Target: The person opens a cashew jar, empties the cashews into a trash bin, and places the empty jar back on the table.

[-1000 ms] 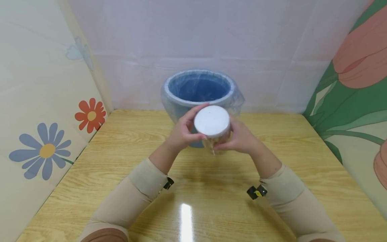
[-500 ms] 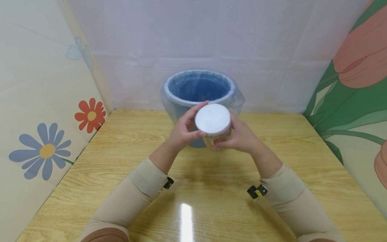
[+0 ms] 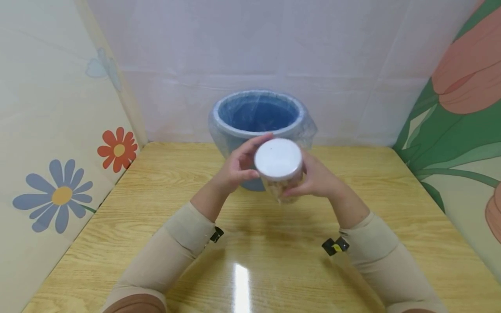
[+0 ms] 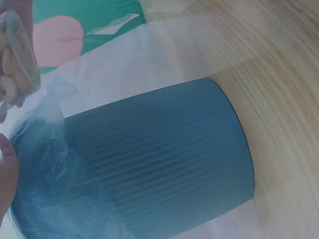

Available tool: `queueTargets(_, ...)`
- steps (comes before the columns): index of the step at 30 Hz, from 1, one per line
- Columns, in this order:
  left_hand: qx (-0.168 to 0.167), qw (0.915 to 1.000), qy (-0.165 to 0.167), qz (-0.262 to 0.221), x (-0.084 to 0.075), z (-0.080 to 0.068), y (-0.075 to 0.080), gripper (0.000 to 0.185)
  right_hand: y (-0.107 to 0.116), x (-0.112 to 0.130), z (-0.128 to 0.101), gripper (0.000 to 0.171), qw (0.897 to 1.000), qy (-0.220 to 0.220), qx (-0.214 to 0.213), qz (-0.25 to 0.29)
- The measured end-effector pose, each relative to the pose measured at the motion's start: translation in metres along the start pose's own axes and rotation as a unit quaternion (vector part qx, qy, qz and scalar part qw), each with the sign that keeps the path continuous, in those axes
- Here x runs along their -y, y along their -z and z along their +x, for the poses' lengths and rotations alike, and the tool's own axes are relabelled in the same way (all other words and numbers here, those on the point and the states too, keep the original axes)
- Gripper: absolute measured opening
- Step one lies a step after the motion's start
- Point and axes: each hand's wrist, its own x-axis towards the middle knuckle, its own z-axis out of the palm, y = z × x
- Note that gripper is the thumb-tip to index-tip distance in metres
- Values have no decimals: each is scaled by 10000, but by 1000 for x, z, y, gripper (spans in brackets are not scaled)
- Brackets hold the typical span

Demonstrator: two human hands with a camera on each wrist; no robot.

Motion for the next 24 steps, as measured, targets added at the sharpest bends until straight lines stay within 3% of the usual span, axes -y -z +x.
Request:
queueTargets(5, 223, 9986, 225, -415, 1, -1, 0, 97, 1, 0, -1, 98, 9993, 18, 341, 124)
queueTargets(10, 286, 9979, 369, -457, 1, -2, -2, 100, 1, 0, -1, 99, 9984, 36, 518, 214)
queueTargets(17, 306, 9982, 355, -387, 1, -1, -4, 102, -2, -2, -1, 96, 9988, -172, 434, 169)
queueTargets(24, 71, 9992, 352, -159, 2, -1, -4, 103, -4, -1, 1, 94, 9993, -283, 258, 56)
